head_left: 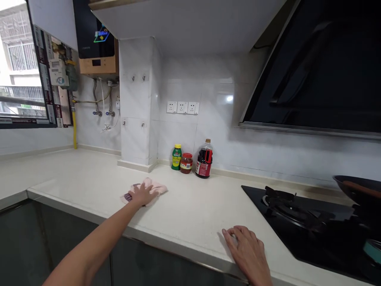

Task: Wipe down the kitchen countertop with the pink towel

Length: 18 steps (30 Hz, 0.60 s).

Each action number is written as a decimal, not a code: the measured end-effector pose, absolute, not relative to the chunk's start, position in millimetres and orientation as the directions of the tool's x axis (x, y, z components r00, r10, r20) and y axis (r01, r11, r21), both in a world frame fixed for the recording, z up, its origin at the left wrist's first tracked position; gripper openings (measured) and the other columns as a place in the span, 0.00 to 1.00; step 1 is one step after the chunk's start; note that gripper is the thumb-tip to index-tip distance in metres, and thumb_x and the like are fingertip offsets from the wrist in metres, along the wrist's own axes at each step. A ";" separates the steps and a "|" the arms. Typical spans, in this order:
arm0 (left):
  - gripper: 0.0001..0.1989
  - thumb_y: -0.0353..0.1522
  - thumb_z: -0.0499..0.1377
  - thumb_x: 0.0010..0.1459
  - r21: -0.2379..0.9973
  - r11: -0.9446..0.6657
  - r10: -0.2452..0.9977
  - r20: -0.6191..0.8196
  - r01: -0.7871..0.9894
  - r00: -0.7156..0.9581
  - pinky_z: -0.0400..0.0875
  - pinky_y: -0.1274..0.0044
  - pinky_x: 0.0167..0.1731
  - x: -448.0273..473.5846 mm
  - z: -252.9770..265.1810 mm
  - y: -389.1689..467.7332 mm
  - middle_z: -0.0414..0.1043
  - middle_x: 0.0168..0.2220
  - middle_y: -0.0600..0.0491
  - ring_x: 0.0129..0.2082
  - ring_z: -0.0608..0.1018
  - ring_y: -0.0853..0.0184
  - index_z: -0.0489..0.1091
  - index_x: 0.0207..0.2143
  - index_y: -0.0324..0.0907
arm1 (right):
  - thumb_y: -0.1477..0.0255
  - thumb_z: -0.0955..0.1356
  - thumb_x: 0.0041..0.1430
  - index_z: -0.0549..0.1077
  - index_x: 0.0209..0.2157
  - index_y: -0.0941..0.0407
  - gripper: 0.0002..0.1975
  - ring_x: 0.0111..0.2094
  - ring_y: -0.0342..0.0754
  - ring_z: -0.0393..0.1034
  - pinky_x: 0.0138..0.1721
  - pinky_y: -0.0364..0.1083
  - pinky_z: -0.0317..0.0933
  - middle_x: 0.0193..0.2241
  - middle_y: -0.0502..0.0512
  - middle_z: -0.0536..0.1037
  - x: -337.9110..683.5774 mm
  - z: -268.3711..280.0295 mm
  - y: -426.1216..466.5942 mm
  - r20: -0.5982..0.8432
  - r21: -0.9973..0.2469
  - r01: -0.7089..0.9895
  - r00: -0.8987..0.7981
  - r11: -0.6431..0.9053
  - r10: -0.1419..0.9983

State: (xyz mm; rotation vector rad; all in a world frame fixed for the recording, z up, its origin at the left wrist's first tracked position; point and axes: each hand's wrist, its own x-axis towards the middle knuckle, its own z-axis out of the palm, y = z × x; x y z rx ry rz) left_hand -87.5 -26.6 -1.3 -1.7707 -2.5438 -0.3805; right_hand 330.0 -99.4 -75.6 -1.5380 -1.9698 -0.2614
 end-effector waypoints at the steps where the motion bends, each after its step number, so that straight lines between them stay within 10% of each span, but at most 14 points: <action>1: 0.38 0.62 0.45 0.56 0.199 0.301 0.935 0.134 0.933 -0.330 0.49 0.40 0.55 -72.6 -1.3 -23.5 0.49 0.71 0.47 0.65 0.54 0.31 0.61 0.64 0.59 | 0.50 0.53 0.69 0.75 0.37 0.50 0.27 0.46 0.59 0.65 0.46 0.59 0.57 0.44 0.57 0.73 329.9 -76.0 -98.8 0.576 -0.210 0.933 -0.125 0.294 0.808; 11: 0.35 0.63 0.44 0.57 0.287 -0.292 0.956 0.083 0.912 0.280 0.42 0.45 0.62 72.7 -25.1 -87.7 0.50 0.71 0.54 0.69 0.48 0.42 0.63 0.61 0.64 | 0.48 0.53 0.67 0.76 0.45 0.48 0.27 0.50 0.61 0.65 0.50 0.64 0.58 0.49 0.56 0.72 338.8 -86.4 -93.5 0.531 -0.285 0.925 -0.068 0.253 0.844; 18: 0.27 0.55 0.58 0.56 0.264 -0.558 0.808 0.390 0.787 0.442 0.55 0.51 0.59 56.7 -61.4 -143.6 0.65 0.61 0.50 0.61 0.63 0.47 0.70 0.55 0.58 | 0.47 0.52 0.63 0.75 0.48 0.48 0.31 0.53 0.62 0.64 0.51 0.64 0.59 0.51 0.55 0.71 351.5 -100.5 -78.2 0.480 -0.355 0.900 -0.056 0.252 0.876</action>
